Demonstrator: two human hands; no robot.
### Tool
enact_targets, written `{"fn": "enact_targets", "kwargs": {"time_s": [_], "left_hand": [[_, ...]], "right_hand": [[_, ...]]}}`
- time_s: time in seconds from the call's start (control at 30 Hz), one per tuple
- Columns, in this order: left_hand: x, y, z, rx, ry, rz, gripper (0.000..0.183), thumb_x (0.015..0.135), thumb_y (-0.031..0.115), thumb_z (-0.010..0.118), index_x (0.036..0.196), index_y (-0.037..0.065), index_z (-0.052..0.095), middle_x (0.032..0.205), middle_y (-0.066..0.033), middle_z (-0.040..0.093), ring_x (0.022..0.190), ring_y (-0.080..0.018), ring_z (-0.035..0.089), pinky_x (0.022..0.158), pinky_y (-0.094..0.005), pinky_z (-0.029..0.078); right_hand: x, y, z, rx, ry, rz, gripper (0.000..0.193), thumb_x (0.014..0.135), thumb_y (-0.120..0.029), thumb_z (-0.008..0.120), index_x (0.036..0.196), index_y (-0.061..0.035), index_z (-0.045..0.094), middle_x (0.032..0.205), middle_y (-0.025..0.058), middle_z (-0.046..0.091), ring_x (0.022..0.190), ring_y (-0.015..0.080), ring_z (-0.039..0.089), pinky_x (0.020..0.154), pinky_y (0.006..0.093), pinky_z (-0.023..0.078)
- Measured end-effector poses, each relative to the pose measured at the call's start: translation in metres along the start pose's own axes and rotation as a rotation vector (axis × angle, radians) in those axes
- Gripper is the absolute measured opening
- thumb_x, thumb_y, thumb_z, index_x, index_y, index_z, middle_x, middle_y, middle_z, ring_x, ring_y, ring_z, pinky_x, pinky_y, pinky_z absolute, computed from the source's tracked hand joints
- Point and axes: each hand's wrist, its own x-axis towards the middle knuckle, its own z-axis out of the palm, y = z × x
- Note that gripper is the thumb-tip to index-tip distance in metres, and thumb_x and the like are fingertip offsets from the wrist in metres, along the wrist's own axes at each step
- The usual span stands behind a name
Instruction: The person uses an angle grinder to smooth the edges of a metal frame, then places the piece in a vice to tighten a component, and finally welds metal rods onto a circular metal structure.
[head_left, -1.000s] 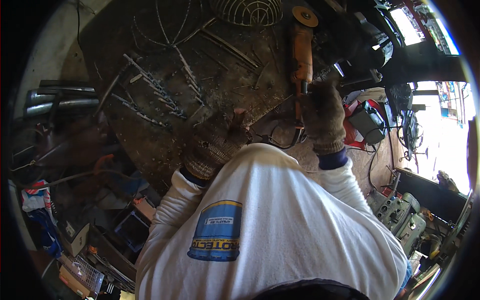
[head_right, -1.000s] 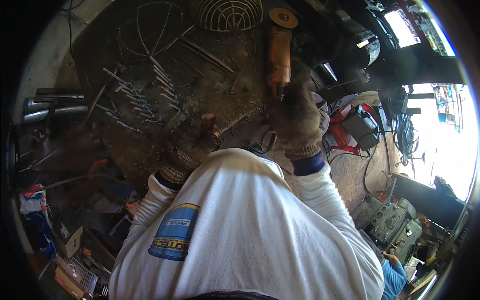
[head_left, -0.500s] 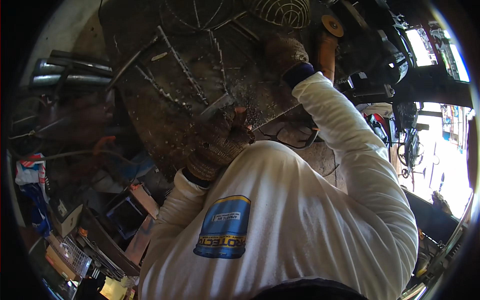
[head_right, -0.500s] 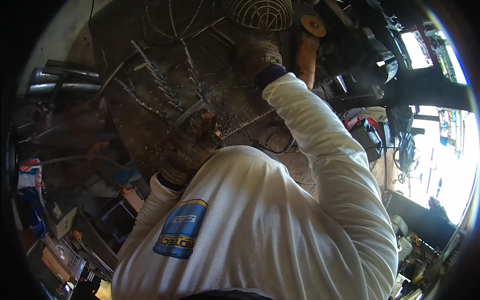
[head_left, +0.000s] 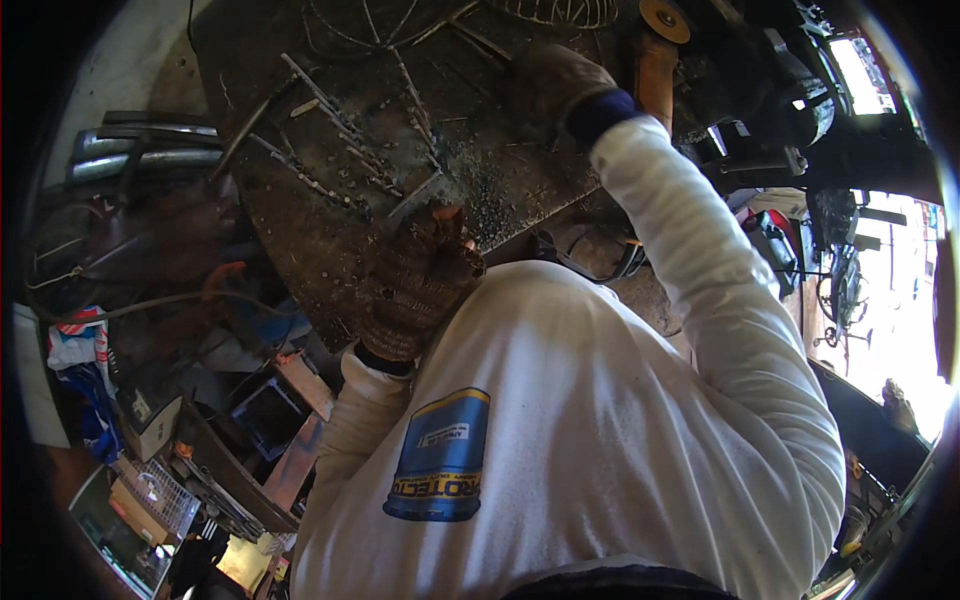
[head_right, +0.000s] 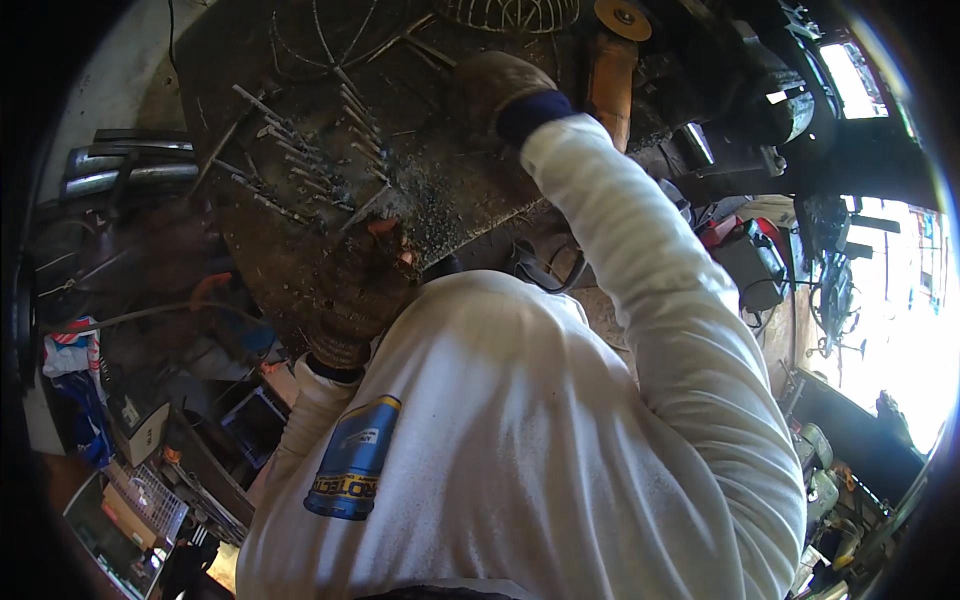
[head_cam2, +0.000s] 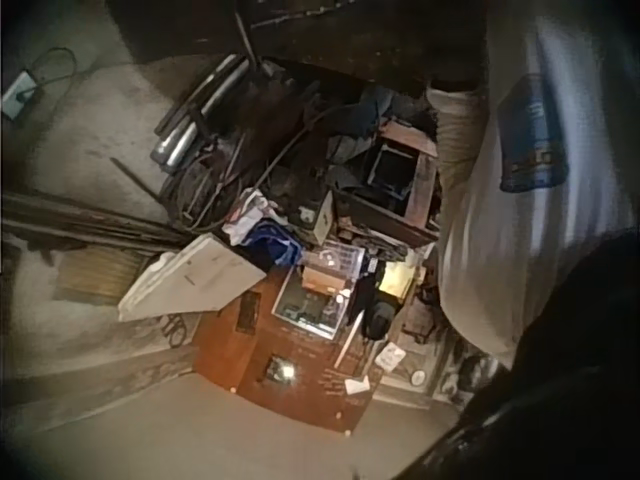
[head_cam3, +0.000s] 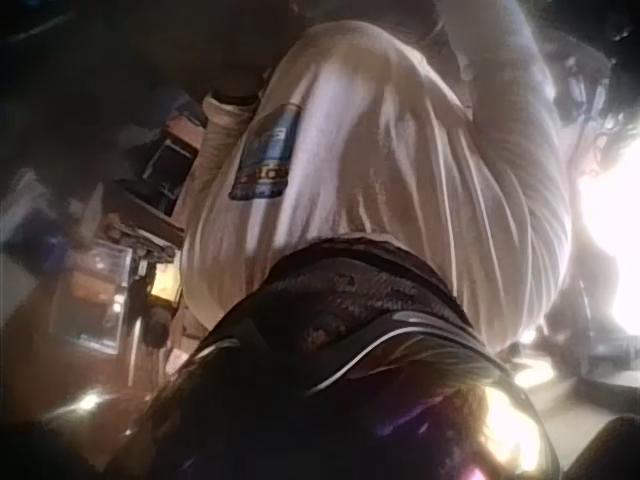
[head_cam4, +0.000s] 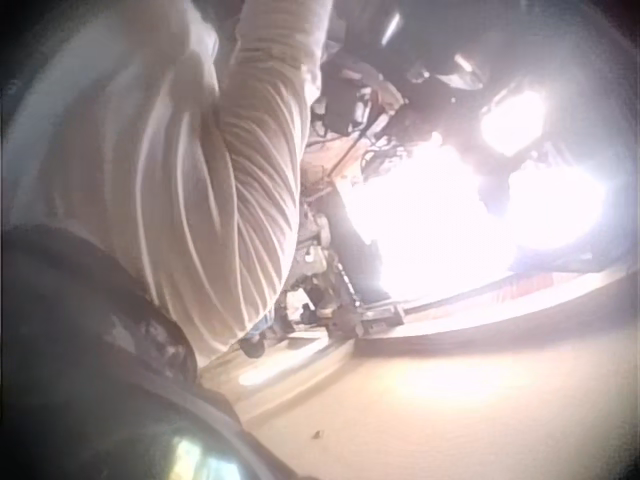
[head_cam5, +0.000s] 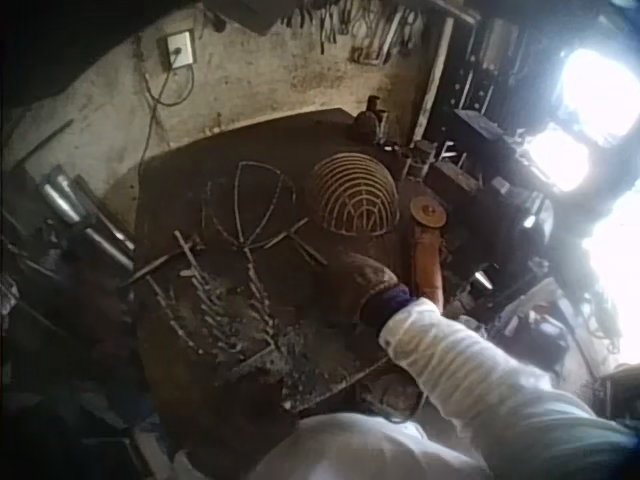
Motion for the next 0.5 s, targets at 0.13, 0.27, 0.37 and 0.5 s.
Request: {"fn": "enact_targets", "kwargs": {"time_s": [0.13, 0.27, 0.37, 0.5], "left_hand": [[-0.003, -0.001, 0.014, -0.946, 0.024, -0.556, 0.033, 0.089, 0.016, 0.067, 0.119, 0.004, 0.059, 0.114, -0.0140, 0.063, 0.099, -0.0285, 0.064, 0.082, -0.0401, 0.054], [0.002, -0.008, 0.040, -0.033, 0.007, -0.231, 0.032, 0.091, 0.020, 0.065, 0.118, 0.005, 0.057, 0.105, -0.0091, 0.062, 0.093, -0.0206, 0.061, 0.082, -0.0347, 0.051], [0.007, -0.020, 0.055, -0.090, 0.018, -0.354, 0.027, 0.093, 0.024, 0.064, 0.114, 0.008, 0.057, 0.095, -0.0048, 0.061, 0.082, -0.0136, 0.060, 0.070, -0.0292, 0.051], [0.023, -0.028, 0.055, -0.158, -0.010, -0.634, 0.024, 0.093, 0.025, 0.064, 0.112, 0.011, 0.058, 0.087, -0.0035, 0.062, 0.070, -0.0120, 0.060, 0.056, -0.0280, 0.049]], "right_hand": [[-0.045, -0.026, 0.006, 0.361, 0.247, -0.163, 0.030, 0.089, -0.021, 0.060, 0.117, -0.0142, 0.069, 0.111, 0.0161, 0.067, 0.107, 0.0307, 0.064, 0.096, 0.0364, 0.051], [-0.051, -0.059, 0.018, 0.468, 0.146, -0.148, 0.030, 0.088, -0.016, 0.061, 0.118, -0.0128, 0.068, 0.120, 0.0142, 0.064, 0.111, 0.0291, 0.062, 0.096, 0.0375, 0.050], [-0.035, -0.070, 0.022, 0.505, 0.067, -0.205, 0.033, 0.088, -0.017, 0.061, 0.120, -0.0247, 0.067, 0.120, 0.0123, 0.063, 0.110, 0.0332, 0.063, 0.097, 0.0418, 0.050], [-0.015, -0.078, 0.021, 0.744, -0.132, -0.066, 0.034, 0.088, -0.018, 0.062, 0.121, -0.0218, 0.067, 0.122, 0.0139, 0.063, 0.113, 0.0326, 0.061, 0.097, 0.0398, 0.049]]}}
